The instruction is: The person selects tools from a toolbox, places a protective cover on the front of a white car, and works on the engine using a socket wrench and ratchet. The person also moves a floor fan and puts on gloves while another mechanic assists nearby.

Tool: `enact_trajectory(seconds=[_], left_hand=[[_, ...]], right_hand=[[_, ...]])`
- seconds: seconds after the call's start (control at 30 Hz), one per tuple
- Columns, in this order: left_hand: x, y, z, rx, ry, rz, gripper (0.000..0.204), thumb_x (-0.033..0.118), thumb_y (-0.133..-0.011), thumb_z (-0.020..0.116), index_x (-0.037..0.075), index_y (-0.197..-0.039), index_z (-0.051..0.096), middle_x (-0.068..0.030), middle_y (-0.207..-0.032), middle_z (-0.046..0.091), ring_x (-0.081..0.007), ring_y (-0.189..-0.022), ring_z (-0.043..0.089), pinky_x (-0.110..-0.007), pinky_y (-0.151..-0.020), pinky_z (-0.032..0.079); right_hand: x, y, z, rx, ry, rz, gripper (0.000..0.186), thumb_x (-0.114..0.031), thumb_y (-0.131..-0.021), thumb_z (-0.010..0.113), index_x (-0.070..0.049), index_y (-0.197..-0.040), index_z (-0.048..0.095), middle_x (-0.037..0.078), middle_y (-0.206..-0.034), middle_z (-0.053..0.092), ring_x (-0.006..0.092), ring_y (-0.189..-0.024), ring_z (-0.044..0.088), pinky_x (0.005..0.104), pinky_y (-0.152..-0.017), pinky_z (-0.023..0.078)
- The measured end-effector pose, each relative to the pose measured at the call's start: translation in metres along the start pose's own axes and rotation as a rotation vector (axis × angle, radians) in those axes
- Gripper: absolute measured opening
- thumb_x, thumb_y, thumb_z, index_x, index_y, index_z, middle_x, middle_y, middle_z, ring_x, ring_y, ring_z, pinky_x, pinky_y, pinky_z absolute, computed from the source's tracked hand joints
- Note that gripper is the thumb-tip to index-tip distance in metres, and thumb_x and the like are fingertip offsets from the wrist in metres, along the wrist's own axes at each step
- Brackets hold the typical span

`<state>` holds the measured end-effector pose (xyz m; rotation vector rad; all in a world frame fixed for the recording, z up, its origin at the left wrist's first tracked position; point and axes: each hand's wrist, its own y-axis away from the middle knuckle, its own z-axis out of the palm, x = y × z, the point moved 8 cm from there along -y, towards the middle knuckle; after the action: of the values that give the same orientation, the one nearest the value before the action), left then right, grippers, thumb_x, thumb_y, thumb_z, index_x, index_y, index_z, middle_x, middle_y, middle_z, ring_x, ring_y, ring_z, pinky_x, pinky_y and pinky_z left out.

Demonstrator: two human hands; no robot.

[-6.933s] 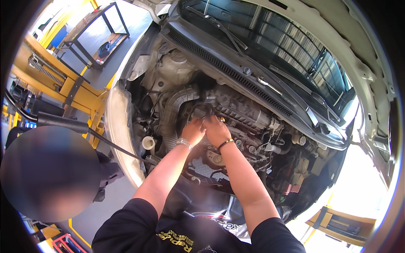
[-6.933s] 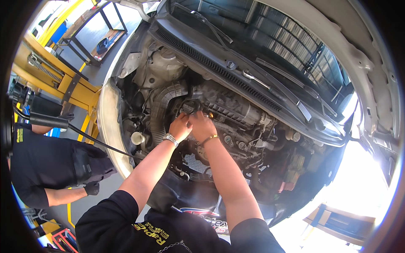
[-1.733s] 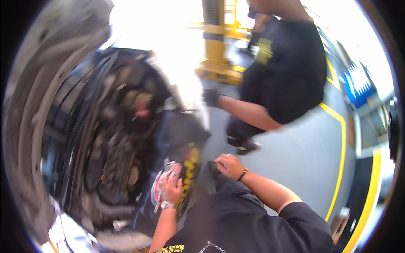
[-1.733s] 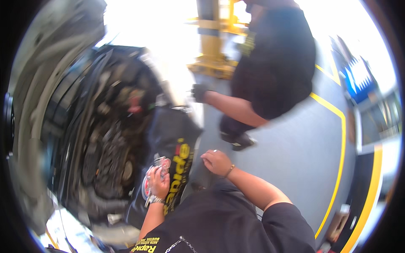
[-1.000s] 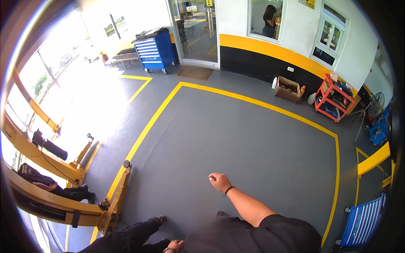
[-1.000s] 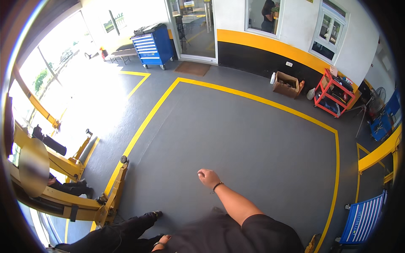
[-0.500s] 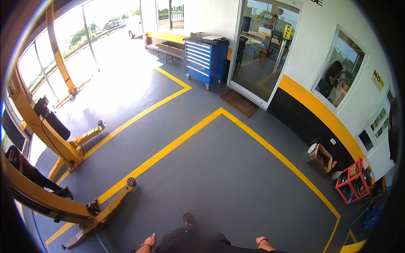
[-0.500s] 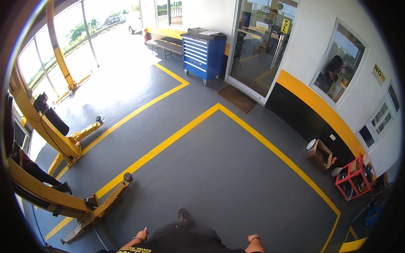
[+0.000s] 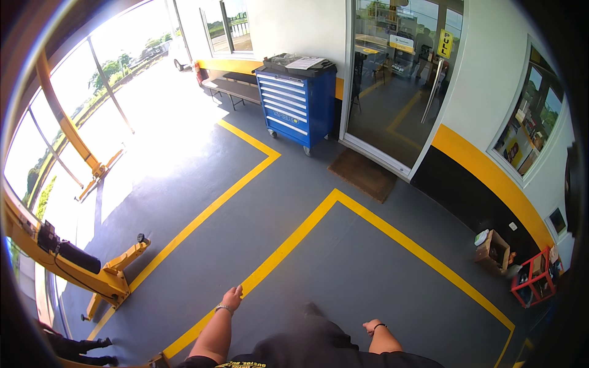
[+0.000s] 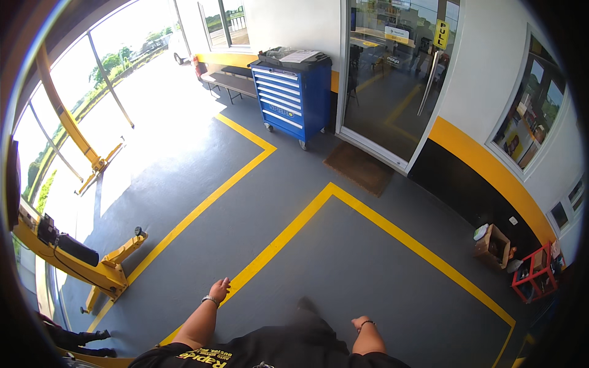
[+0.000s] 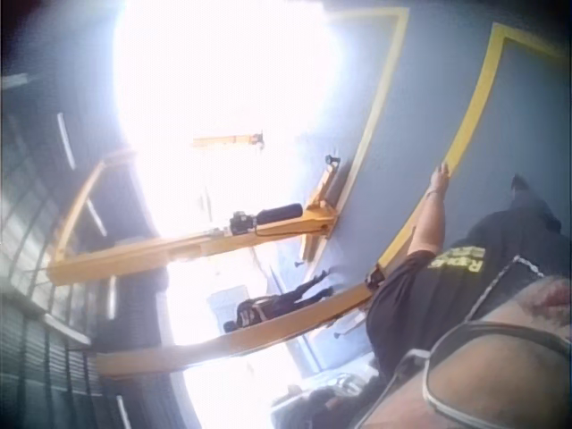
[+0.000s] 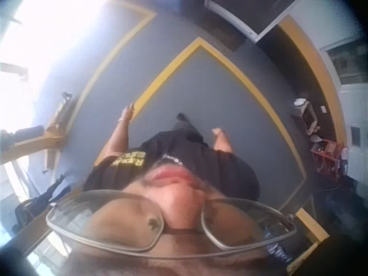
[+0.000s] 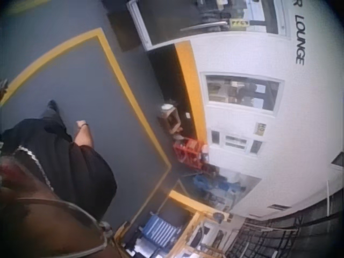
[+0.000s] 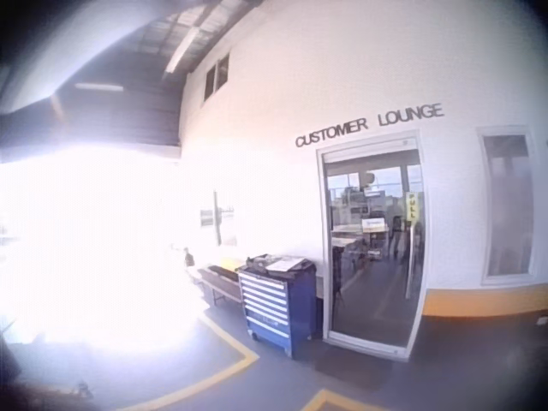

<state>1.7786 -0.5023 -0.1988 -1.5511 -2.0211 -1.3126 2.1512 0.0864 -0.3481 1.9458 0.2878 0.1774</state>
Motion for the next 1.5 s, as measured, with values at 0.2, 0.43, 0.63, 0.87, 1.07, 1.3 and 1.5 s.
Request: enact_trajectory(seconds=[0.2, 0.43, 0.63, 0.87, 1.07, 1.3, 1.5], left_hand=[[-0.152, 0.046, -0.021, -0.293, -0.602, -0.441, 0.064, 0.058, -0.105, 0.044, 0.002, -0.121, 0.072, -0.0196, -0.115, 0.075, -0.0306, -0.119, 0.067, -0.042, -0.098, 0.052], [-0.117, -0.091, -0.024, -0.315, -0.25, -0.917, 0.061, 0.055, -0.104, 0.049, 0.002, -0.126, 0.069, -0.0206, -0.128, 0.069, -0.035, -0.125, 0.063, -0.045, -0.104, 0.049], [0.046, -0.398, -0.064, -0.143, -0.21, -0.653, 0.057, 0.051, -0.102, 0.054, 0.002, -0.128, 0.068, -0.0214, -0.133, 0.067, -0.0383, -0.127, 0.061, -0.047, -0.107, 0.048], [0.525, -0.814, -0.193, 0.143, -0.125, 0.108, 0.048, 0.042, -0.1, 0.063, 0.003, -0.129, 0.065, -0.0206, -0.119, 0.074, -0.0361, -0.114, 0.069, -0.043, -0.101, 0.053], [0.636, -1.058, -0.121, 0.183, 0.42, 0.097, 0.037, 0.029, -0.103, 0.063, 0.0, -0.125, 0.065, -0.0119, -0.106, 0.075, -0.0188, -0.092, 0.07, -0.034, -0.085, 0.056], [0.653, -1.206, 0.108, -0.671, -0.543, -0.024, 0.059, 0.052, -0.102, 0.055, 0.006, -0.138, 0.061, -0.0225, -0.141, 0.06, -0.0403, -0.133, 0.056, -0.048, -0.112, 0.045], [0.686, -1.418, 0.214, -0.221, 0.092, -0.112, 0.07, 0.037, -0.097, 0.065, 0.005, -0.155, 0.04, -0.0218, -0.151, 0.051, -0.04, -0.138, 0.051, -0.047, -0.115, 0.044]], right_hand=[[-0.434, 0.091, -0.234, 0.438, -0.277, -0.815, 0.029, -0.028, -0.096, 0.066, -0.004, -0.112, 0.073, 0.012, -0.105, 0.077, 0.03, -0.096, 0.073, 0.0404, -0.087, 0.057], [-0.695, 0.044, -0.35, 0.599, -0.352, -0.928, 0.02, -0.019, -0.098, 0.065, -0.003, -0.105, 0.073, 0.01, -0.091, 0.074, 0.022, -0.082, 0.071, 0.0356, -0.078, 0.057], [-0.759, -0.071, -0.299, -0.092, 0.164, -0.259, 0.048, -0.043, -0.097, 0.067, -0.008, -0.129, 0.067, 0.008, -0.104, 0.074, 0.0172, -0.078, 0.071, 0.0332, -0.063, 0.057], [-0.954, -0.151, -0.399, -0.138, 0.17, -0.249, 0.052, -0.048, -0.097, 0.066, -0.01, -0.132, 0.064, 0.008, -0.119, 0.071, 0.0217, -0.094, 0.072, 0.0402, -0.077, 0.058], [-1.221, -0.221, -0.455, 0.14, 0.874, -0.501, 0.042, -0.037, -0.097, 0.058, -0.011, -0.129, 0.067, 0.014, -0.132, 0.068, 0.034, -0.124, 0.063, 0.0462, -0.107, 0.049], [-1.383, -0.221, -0.425, 0.029, 0.163, -0.657, 0.03, -0.027, -0.097, 0.067, -0.001, -0.113, 0.07, 0.018, -0.106, 0.074, 0.0325, -0.097, 0.071, 0.0418, -0.087, 0.056], [-1.345, -0.219, -0.412, -0.068, 0.026, -0.457, 0.026, -0.02, -0.1, 0.066, -0.002, -0.118, 0.07, 0.012, -0.101, 0.071, 0.0221, -0.087, 0.068, 0.0329, -0.082, 0.055]])
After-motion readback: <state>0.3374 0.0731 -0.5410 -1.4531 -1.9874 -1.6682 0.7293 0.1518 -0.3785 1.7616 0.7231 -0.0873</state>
